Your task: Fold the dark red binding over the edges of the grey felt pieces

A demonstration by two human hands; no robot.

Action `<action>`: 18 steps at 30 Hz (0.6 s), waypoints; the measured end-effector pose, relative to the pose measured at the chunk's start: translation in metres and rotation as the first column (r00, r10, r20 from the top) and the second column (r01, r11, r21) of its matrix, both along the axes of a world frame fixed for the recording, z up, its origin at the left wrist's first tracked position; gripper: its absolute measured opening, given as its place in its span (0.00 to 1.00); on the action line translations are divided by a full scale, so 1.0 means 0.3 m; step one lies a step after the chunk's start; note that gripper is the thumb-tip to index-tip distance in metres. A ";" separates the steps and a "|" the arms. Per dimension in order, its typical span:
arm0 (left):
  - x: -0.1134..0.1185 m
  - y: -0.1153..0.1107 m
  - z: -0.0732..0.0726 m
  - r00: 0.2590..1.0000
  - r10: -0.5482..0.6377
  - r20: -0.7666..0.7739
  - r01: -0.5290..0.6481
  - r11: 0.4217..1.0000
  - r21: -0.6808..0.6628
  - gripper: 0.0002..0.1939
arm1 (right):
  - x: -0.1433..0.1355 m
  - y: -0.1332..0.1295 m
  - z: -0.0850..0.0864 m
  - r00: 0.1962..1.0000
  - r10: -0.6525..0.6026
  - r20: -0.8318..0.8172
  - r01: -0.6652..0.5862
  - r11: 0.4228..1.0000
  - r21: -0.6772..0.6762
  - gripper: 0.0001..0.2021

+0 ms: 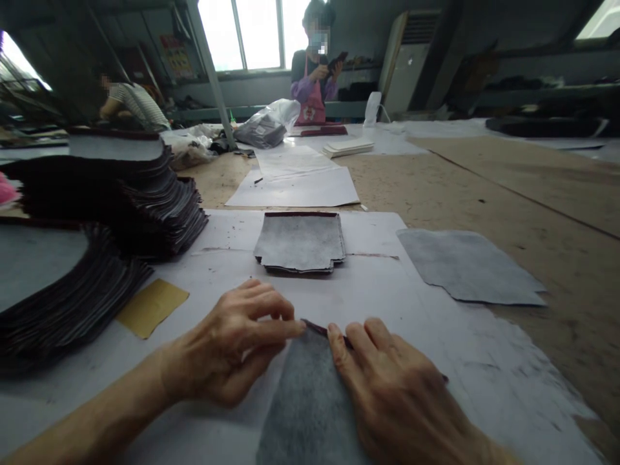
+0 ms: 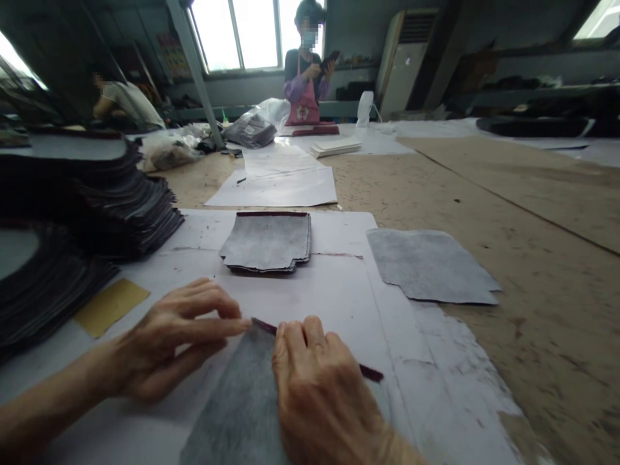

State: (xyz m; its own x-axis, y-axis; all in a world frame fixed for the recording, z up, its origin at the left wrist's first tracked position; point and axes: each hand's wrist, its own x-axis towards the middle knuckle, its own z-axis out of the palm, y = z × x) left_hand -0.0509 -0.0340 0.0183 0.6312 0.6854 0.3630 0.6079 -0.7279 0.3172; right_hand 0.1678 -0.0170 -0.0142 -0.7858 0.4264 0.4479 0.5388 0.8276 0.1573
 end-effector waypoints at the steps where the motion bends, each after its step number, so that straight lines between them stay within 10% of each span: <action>1: 0.016 -0.021 -0.001 0.999 0.022 -0.029 -0.022 1.000 -0.017 0.14 | 0.000 -0.012 -0.005 0.999 -0.033 0.000 0.033 0.999 0.034 0.19; 5: 0.076 -0.070 -0.013 0.987 0.063 -0.147 -0.080 0.991 -0.110 0.12 | 0.024 -0.029 -0.020 0.997 -0.066 0.030 0.065 0.997 0.032 0.20; 11: 0.075 -0.064 -0.018 0.987 0.065 -0.147 -0.088 0.984 -0.154 0.09 | 0.071 0.034 -0.003 0.999 0.033 -0.043 -0.045 0.944 -0.326 0.17; 18: 0.073 -0.063 -0.023 0.988 0.045 -0.147 -0.071 0.982 -0.178 0.09 | 0.053 0.055 -0.008 0.998 0.069 0.003 -0.065 0.956 -0.286 0.20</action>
